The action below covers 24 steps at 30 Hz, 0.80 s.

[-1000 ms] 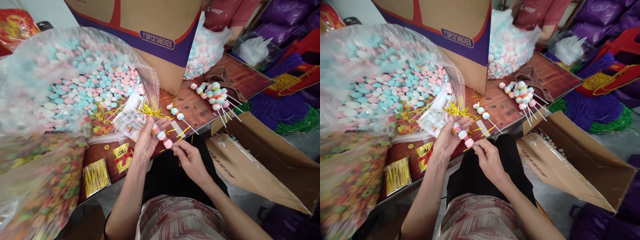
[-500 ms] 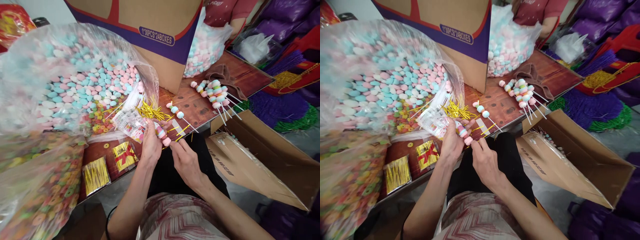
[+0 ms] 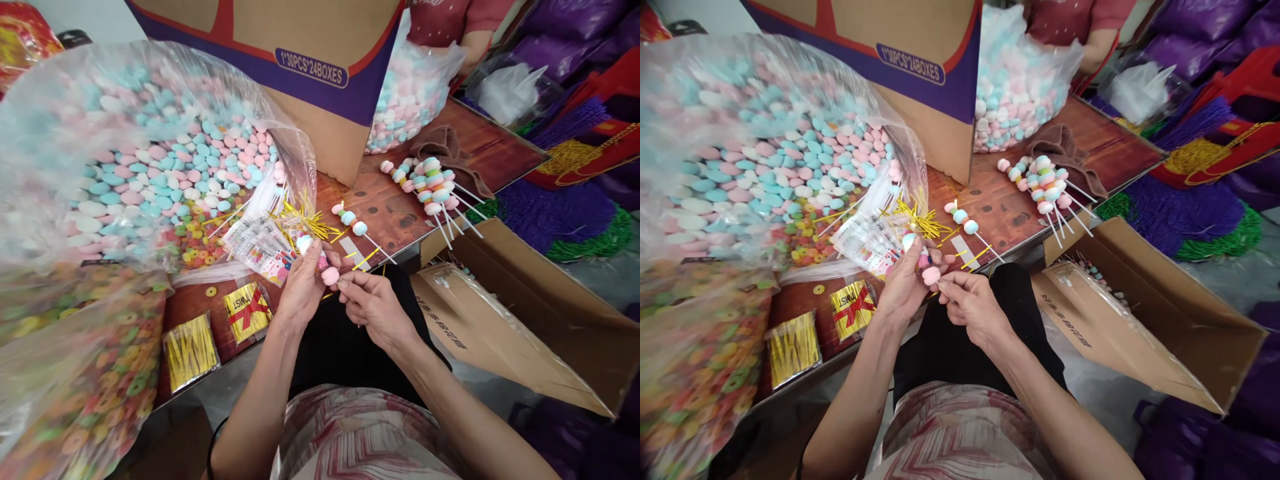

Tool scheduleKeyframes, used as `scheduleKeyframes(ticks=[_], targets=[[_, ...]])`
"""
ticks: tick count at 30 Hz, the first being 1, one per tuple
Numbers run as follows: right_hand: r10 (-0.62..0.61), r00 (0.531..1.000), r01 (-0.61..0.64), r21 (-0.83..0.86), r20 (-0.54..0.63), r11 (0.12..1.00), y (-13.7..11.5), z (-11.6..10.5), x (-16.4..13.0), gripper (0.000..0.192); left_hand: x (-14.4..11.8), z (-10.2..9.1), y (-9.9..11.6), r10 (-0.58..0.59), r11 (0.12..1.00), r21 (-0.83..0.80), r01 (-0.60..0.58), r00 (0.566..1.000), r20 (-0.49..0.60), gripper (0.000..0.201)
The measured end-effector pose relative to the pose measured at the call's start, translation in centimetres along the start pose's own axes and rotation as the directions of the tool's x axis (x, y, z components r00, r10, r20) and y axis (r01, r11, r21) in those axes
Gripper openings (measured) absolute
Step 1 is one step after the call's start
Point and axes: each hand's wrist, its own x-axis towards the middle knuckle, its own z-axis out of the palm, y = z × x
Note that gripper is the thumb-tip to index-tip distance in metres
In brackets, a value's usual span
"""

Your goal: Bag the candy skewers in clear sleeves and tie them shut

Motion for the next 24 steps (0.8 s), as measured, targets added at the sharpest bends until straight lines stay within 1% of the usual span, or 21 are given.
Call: scheduleKeyframes(ticks=[1,2,3,4,5,6,7,8,9,11,14,16,19,21,22,24], targets=[[-0.062,0.997,0.06,-0.042,-0.054,0.997,0.2,0.2,0.2,0.026,-0.1,0.0,0.0,-0.021,1.0,-0.003,0.021,1.0,0.019,0.036],[-0.156,0.982,0.144,-0.12,-0.105,0.982,0.5,0.4,0.2,0.023,-0.1,0.0,0.0,-0.04,0.999,-0.008,0.041,0.999,0.036,0.036],[-0.28,0.95,0.244,-0.236,-0.136,0.941,0.8,0.6,0.3,0.021,-0.2,0.0,0.0,-0.059,0.998,-0.014,0.06,0.997,0.048,0.036],[-0.419,0.898,0.345,-0.376,-0.134,0.86,1.2,0.7,0.2,0.018,-0.2,0.0,0.0,-0.073,0.997,-0.022,0.074,0.996,0.055,0.035],[-0.553,0.827,0.43,-0.519,-0.1,0.739,1.5,0.7,0.1,0.017,-0.2,0.0,0.0,-0.078,0.996,-0.033,0.08,0.995,0.055,0.035],[-0.663,0.747,0.488,-0.641,-0.044,0.592,1.8,0.6,0.0,0.016,-0.2,0.1,0.0,-0.077,0.996,-0.046,0.079,0.996,0.047,0.034],[-0.736,0.677,0.511,-0.732,0.02,0.451,2.1,0.5,-0.1,0.016,-0.2,0.1,0.1,-0.066,0.996,-0.06,0.068,0.997,0.031,0.032],[-0.773,0.629,0.51,-0.792,0.077,0.336,2.3,0.3,-0.3,0.017,-0.1,0.0,0.1,-0.049,0.996,-0.073,0.05,0.999,0.007,0.03],[-0.788,0.603,0.495,-0.832,0.12,0.252,2.5,0.1,-0.4,0.019,-0.1,0.0,0.1,-0.03,0.996,-0.084,0.028,0.999,-0.018,0.028],[-0.794,0.583,0.46,-0.875,0.172,0.149,2.8,-0.1,-0.3,0.019,0.0,0.0,0.0,0.002,0.995,-0.102,-0.008,0.998,-0.055,0.025],[-0.795,0.571,0.429,-0.9,0.205,0.076,2.9,0.2,0.5,0.021,0.0,0.1,-0.5,-0.013,0.995,-0.104,0.01,1.0,-0.028,0.025],[-0.809,0.552,0.425,-0.903,0.201,0.065,2.7,0.7,1.2,0.022,-0.2,0.1,-0.8,-0.028,0.996,-0.09,0.027,1.0,-0.008,0.023],[-0.829,0.53,0.469,-0.876,0.178,0.111,2.5,1.2,1.8,0.023,-0.3,-0.1,-0.7,-0.041,0.997,-0.06,0.041,0.999,-0.004,0.025],[-0.828,0.534,0.498,-0.855,0.17,0.145,2.4,1.2,1.7,0.022,-0.3,-0.4,-0.2,-0.065,0.997,-0.05,0.065,0.998,-0.005,0.03],[-0.827,0.537,0.499,-0.853,0.166,0.152,2.4,1.0,1.6,0.02,-0.3,-0.6,0.1,-0.06,0.997,-0.054,0.059,0.998,-0.018,0.031],[-0.825,0.541,0.488,-0.86,0.161,0.152,2.6,0.7,1.3,0.018,-0.1,-0.8,0.6,0.0,0.997,-0.078,-0.006,0.997,-0.071,0.03]])
